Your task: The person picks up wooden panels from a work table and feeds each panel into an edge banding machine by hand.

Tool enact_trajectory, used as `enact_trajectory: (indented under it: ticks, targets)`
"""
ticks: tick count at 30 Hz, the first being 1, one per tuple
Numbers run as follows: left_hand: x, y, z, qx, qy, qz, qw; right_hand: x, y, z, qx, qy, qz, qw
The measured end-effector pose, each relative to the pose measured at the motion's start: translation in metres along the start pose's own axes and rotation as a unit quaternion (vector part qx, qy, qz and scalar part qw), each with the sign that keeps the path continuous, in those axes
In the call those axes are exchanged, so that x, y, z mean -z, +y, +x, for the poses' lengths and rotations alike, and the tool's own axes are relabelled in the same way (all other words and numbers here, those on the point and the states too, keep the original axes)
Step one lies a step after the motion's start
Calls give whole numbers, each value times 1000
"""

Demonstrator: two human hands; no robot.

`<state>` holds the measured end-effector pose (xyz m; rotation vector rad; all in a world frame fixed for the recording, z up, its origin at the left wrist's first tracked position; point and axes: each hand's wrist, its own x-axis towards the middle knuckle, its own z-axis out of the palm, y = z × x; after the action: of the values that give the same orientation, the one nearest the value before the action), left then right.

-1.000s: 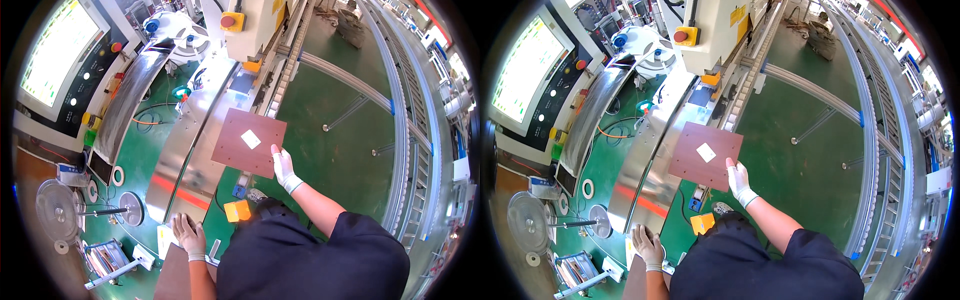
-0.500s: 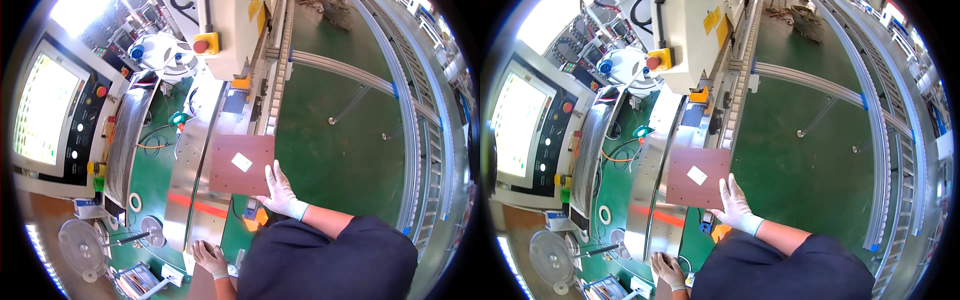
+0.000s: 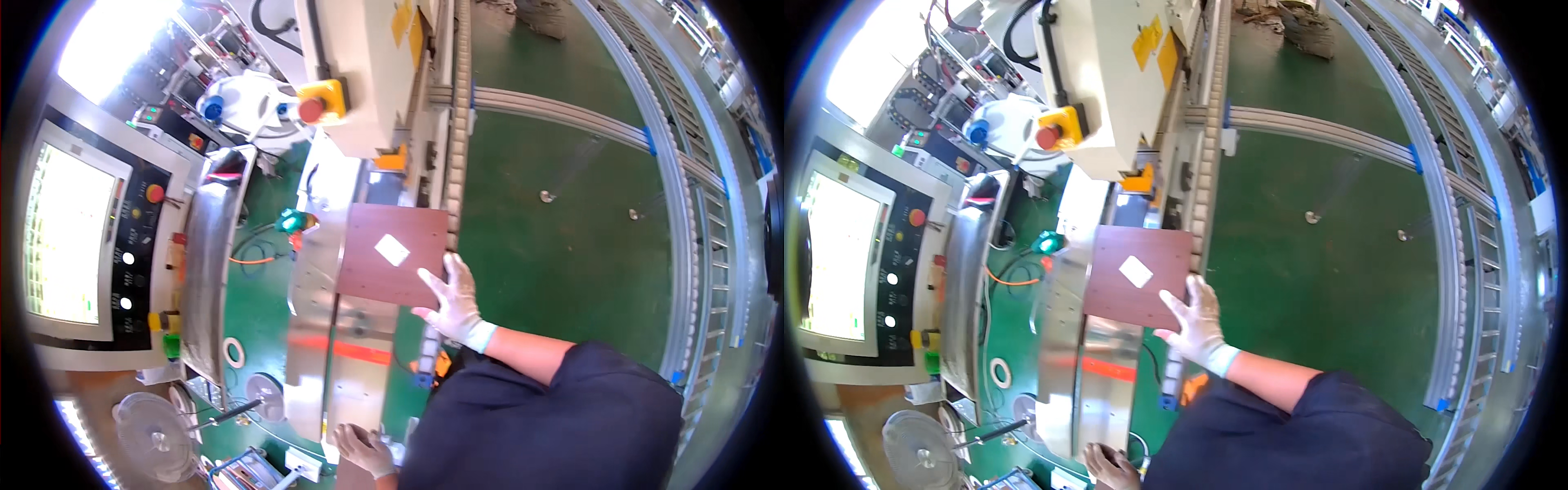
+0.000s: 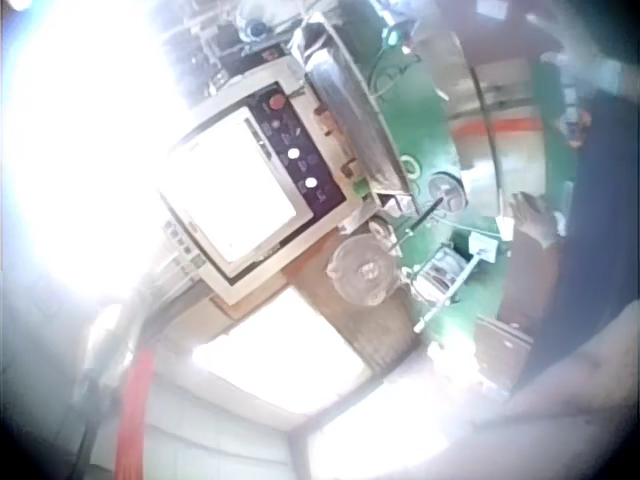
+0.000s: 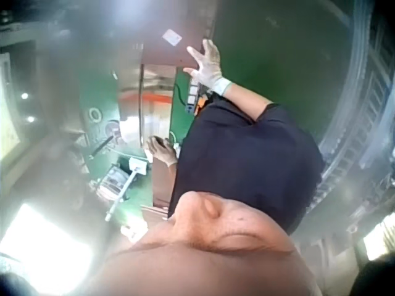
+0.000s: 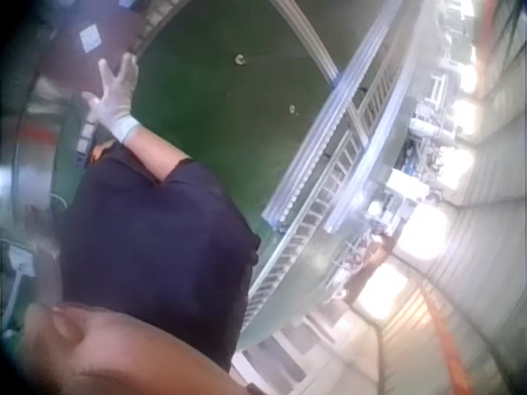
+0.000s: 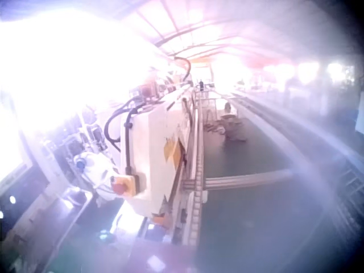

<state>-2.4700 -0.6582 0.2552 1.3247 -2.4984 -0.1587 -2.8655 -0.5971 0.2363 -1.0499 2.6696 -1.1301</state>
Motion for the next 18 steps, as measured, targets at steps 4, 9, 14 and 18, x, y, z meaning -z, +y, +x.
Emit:
enact_trajectory:
  ticks: [4,9,14,18]
  targets:
    - [-9,-7,2,0,-4,38,999,3,16,22,9,15,-29,999]
    - [-2,-9,-3,22,-30,42,998,9,30,54,28,16,-48,998]
    - [4,-4,-2,39,-36,52,997,9,57,102,32,25,-97,995]
    - [-2,-15,-6,44,-37,50,997,19,68,144,21,11,-129,991]
